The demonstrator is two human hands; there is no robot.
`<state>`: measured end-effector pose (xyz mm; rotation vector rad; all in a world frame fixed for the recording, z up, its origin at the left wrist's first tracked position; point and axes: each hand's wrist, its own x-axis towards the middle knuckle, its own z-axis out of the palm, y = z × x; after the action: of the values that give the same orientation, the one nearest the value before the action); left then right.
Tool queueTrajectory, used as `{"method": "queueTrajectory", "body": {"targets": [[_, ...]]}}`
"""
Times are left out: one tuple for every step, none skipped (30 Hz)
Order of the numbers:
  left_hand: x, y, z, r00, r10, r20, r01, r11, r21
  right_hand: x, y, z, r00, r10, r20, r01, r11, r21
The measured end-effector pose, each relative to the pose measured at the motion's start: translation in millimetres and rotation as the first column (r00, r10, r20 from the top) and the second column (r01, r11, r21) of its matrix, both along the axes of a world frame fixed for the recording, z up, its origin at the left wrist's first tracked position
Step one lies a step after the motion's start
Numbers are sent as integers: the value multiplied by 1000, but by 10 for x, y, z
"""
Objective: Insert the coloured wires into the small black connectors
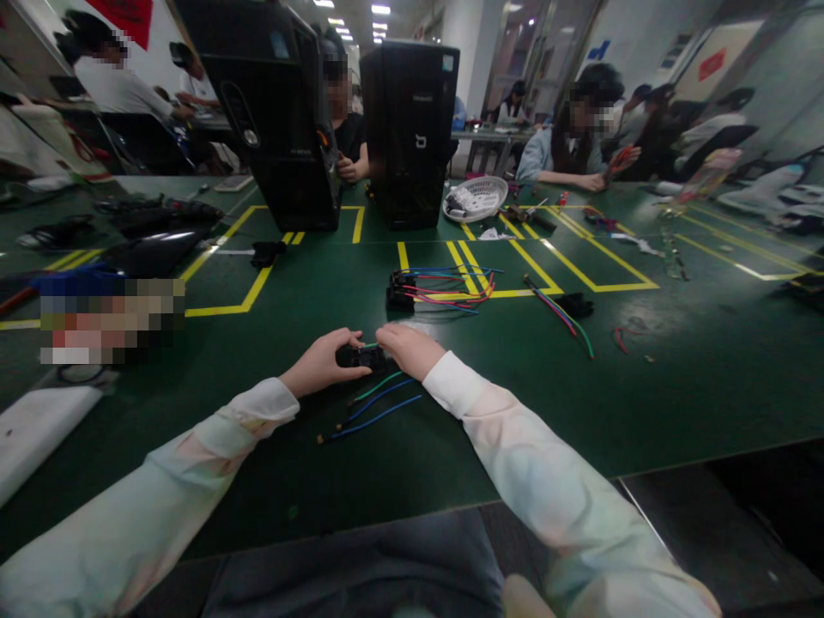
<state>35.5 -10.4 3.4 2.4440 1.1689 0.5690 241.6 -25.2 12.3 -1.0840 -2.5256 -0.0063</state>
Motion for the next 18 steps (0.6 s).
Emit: {"method": "queueTrajectory", "body": {"targets": [[0,-3,3,1000,1,0,-1,1000,-2,5,-1,7,1000,-1,14,2,1000,-18],[0,-4,5,1000,2,1,-2,1000,-2,5,-5,12,1000,-7,24,7,1000,-21],[-1,-5,5,1000,1,3,-1,1000,1,0,-12,14,1000,-13,28,13,1000,-9],[-3,-4,5,1000,-1,4,1,1000,4,-8,-21,13,999,-19,26,19,1000,15],[-5,-3,4,1000,-3,5,3,1000,8,-20,-31,9,1000,-25,18,24,999,49],[-7,-1,3,1000,-7,7,7,1000,11,-33,-41,2,999,-33,9,33,996,87],[-8,1,3,1000,-10,9,10,1000,14,-46,-50,-7,999,-42,0,42,992,123],[-8,2,3,1000,-13,11,12,1000,16,-59,-58,-17,999,-52,-8,53,987,153],[-8,2,4,1000,-14,13,14,1000,17,-69,-64,-27,998,-65,-14,66,982,175],[-7,1,7,1000,-15,15,15,1000,19,-76,-68,-37,997,-77,-21,80,979,188],[-7,0,10,1000,-15,15,15,1000,19,-80,-69,-46,996,-88,-28,92,977,190],[-6,-2,14,1000,-15,14,15,1000,20,-80,-69,-52,995,-94,-35,99,978,183],[-6,-5,18,1000,-14,12,14,1000,20,-77,-66,-55,995,-91,-40,96,981,170],[-6,-7,21,1000,-13,9,13,1000,20,-71,-63,-57,996,-80,-45,86,984,154],[-6,-8,23,1000,-11,6,11,1000,19,-63,-61,-55,997,-67,-49,73,988,138],[-7,-9,23,1000,-9,5,8,1000,16,-54,-59,-50,997,-53,-47,59,991,124],[-8,-9,21,1000,-7,4,7,1000,12,-44,-59,-42,999,-41,-32,44,992,115],[-9,-8,18,1000,-5,4,5,1000,7,-35,-61,-30,999,-32,-3,32,993,110]]}}
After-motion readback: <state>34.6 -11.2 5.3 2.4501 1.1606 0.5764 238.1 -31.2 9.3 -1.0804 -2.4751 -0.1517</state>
